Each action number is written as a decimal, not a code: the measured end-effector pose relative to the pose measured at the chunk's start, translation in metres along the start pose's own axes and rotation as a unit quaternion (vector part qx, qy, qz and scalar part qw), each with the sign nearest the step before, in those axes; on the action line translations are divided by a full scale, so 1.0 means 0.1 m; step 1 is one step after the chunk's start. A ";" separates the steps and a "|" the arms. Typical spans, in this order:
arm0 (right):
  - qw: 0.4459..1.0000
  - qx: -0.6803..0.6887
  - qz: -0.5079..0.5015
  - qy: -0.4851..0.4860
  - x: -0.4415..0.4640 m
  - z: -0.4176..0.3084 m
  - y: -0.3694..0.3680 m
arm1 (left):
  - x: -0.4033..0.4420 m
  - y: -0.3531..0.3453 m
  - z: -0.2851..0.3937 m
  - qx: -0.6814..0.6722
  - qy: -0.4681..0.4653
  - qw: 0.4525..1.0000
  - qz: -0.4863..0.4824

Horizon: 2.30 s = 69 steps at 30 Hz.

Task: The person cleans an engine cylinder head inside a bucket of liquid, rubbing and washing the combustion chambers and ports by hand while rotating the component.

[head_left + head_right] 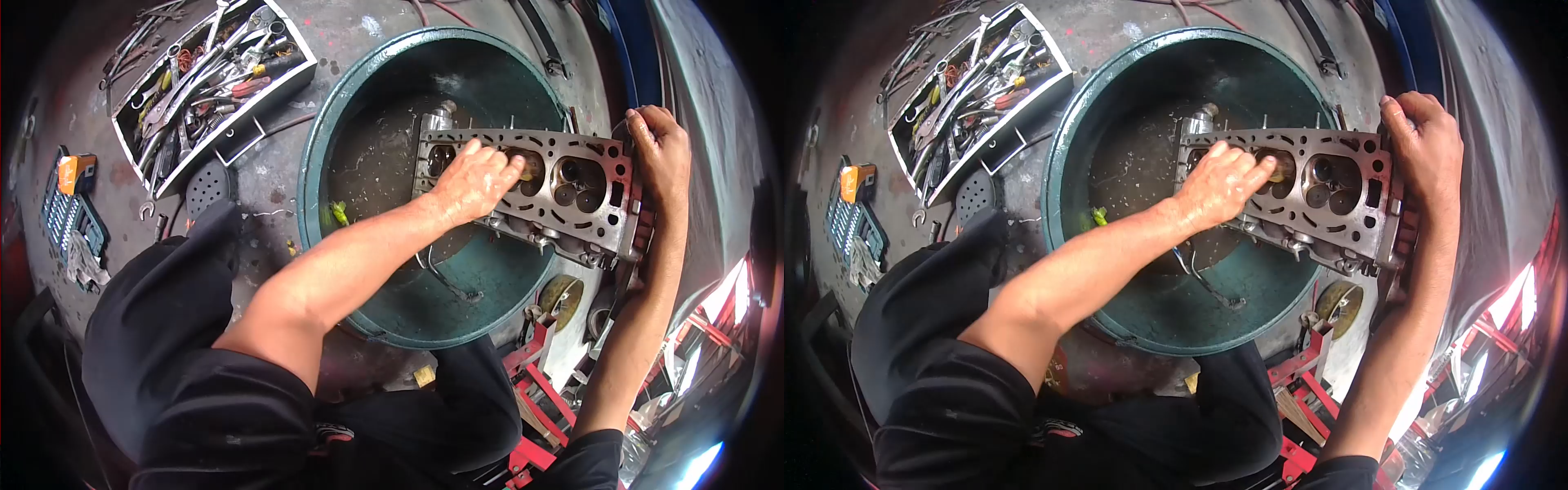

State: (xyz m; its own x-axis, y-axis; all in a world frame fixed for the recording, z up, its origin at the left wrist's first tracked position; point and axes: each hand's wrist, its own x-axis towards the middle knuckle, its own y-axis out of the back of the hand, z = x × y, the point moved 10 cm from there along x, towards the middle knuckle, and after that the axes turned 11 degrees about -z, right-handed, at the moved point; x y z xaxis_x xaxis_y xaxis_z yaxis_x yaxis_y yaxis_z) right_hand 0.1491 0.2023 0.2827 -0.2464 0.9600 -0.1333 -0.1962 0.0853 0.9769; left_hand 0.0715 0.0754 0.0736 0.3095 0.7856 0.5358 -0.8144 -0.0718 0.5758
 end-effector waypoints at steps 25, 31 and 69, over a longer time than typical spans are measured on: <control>0.998 -0.042 -0.036 -0.034 -0.09 -0.29 0.09 | -0.86 -0.67 -1.70 -0.081 0.466 0.850 -0.232; 0.999 0.027 -0.046 0.002 -0.27 -0.31 0.21 | 0.08 0.19 -0.27 0.069 -0.087 0.935 -0.338; 0.999 -0.021 0.034 -0.018 -0.23 -0.55 0.30 | 0.27 -0.02 -0.11 0.116 -0.214 0.915 -0.322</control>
State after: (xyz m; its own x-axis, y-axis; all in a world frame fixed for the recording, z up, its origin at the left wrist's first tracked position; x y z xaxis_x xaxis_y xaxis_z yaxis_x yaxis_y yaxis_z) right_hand 0.0963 0.1684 0.3058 -0.2273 0.9720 -0.0605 -0.2207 0.0091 0.9753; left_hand 0.0761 0.1034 0.0801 0.8932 0.4014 0.2029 -0.2841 0.1540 0.9463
